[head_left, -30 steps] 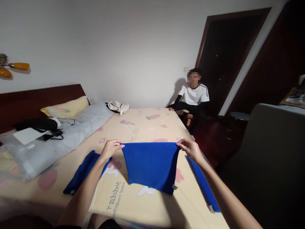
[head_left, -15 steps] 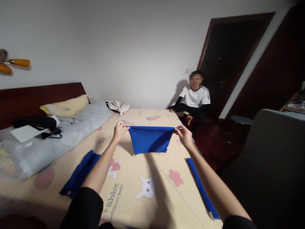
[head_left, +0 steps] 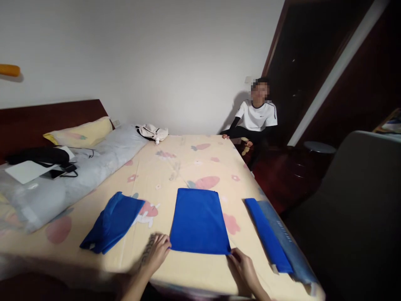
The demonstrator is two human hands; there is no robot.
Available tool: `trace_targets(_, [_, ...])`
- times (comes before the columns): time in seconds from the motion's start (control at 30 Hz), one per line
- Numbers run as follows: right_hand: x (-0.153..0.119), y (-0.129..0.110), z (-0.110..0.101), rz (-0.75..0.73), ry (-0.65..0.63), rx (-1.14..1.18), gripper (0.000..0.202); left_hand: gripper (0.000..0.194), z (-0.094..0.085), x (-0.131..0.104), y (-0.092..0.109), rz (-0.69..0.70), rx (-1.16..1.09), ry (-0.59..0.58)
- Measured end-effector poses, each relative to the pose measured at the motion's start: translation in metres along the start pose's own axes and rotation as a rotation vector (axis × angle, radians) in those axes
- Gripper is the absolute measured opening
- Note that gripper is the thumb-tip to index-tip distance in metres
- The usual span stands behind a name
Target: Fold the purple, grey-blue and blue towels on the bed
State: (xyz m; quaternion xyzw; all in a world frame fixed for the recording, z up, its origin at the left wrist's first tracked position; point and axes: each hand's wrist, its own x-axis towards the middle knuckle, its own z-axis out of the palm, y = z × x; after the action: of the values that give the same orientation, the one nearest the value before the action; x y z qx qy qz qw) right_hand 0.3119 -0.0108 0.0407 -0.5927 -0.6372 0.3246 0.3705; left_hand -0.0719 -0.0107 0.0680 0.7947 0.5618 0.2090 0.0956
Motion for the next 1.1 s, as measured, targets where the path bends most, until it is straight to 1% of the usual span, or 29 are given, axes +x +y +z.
trace_targets(0.03, [-0.01, 0.01, 0.005, 0.016, -0.007, -0.011, 0.051, 0.019, 0.007, -0.011, -0.001, -0.01, 0.043, -0.034])
trace_targets(0.1, [-0.023, 0.024, 0.009, 0.025, -0.018, -0.033, 0.046, 0.02, 0.015, -0.028, -0.004, -0.015, 0.098, -0.088])
trace_targets(0.17, [-0.032, 0.032, 0.006, 0.017, -0.041, -0.057, 0.04, 0.02, 0.017, -0.039, -0.007, 0.0, 0.101, -0.119])
trace_targets(0.23, [-0.039, 0.035, 0.001, 0.009, -0.099, -0.083, 0.033, 0.019, 0.015, -0.047, -0.008, 0.022, 0.101, -0.159])
trace_targets(0.33, [-0.048, 0.039, -0.011, -0.023, -0.206, -0.166, 0.025, 0.016, 0.011, -0.053, -0.005, 0.025, 0.131, -0.274])
trace_targets(0.37, [-0.05, 0.04, -0.014, -0.048, -0.219, -0.207, 0.023, 0.012, 0.011, -0.052, -0.002, 0.012, 0.152, -0.312])
trace_targets(0.43, [-0.051, 0.041, -0.015, -0.108, -0.182, -0.289, 0.026, 0.004, 0.01, -0.046, 0.008, -0.017, 0.193, -0.346])
trace_targets(0.47, [-0.049, 0.041, -0.013, -0.136, -0.135, -0.323, 0.029, 0.006, 0.011, -0.04, 0.015, -0.029, 0.207, -0.333])
trace_targets(0.53, [-0.042, 0.035, 0.002, -0.191, -0.021, -0.366, 0.034, 0.017, 0.018, -0.026, 0.034, -0.042, 0.213, -0.265])
trace_targets(0.57, [-0.037, 0.029, 0.015, -0.22, 0.026, -0.382, 0.036, 0.026, 0.025, -0.018, 0.045, -0.036, 0.208, -0.223])
trace_targets(0.63, [-0.028, 0.015, 0.05, -0.289, 0.071, -0.42, 0.039, 0.044, 0.046, -0.004, 0.066, 0.013, 0.197, -0.151])
trace_targets(0.7, [-0.023, 0.002, 0.09, -0.36, 0.05, -0.482, 0.044, 0.059, 0.071, 0.004, 0.081, 0.08, 0.201, -0.101])
trace_targets(0.73, [-0.022, -0.002, 0.107, -0.394, 0.024, -0.52, 0.047, 0.062, 0.084, 0.005, 0.085, 0.1, 0.214, -0.083])
trace_targets(0.77, [-0.023, -0.004, 0.121, -0.429, -0.009, -0.557, 0.049, 0.063, 0.094, 0.004, 0.086, 0.109, 0.233, -0.07])
trace_targets(0.8, [-0.024, -0.002, 0.13, -0.458, -0.036, -0.588, 0.05, 0.063, 0.102, 0.001, 0.084, 0.108, 0.255, -0.06])
trace_targets(0.83, [-0.026, 0.002, 0.134, -0.474, -0.047, -0.614, 0.052, 0.062, 0.107, -0.003, 0.08, 0.098, 0.28, -0.053])
trace_targets(0.87, [-0.029, 0.009, 0.133, -0.471, -0.039, -0.638, 0.054, 0.061, 0.108, -0.009, 0.072, 0.079, 0.307, -0.045])
trace_targets(0.9, [-0.032, 0.019, 0.127, -0.446, -0.012, -0.663, 0.057, 0.061, 0.107, -0.016, 0.063, 0.055, 0.333, -0.036])
trace_targets(1.0, [-0.042, 0.053, 0.092, -0.326, 0.08, -0.729, 0.066, 0.061, 0.092, -0.037, 0.03, -0.017, 0.406, 0.011])
trace_targets(1.07, [-0.048, 0.072, 0.069, -0.297, 0.067, -0.752, 0.067, 0.06, 0.082, -0.049, 0.011, -0.011, 0.438, 0.03])
trace_targets(1.1, [-0.051, 0.078, 0.061, -0.294, 0.052, -0.754, 0.067, 0.059, 0.078, -0.052, 0.004, 0.002, 0.448, 0.039])
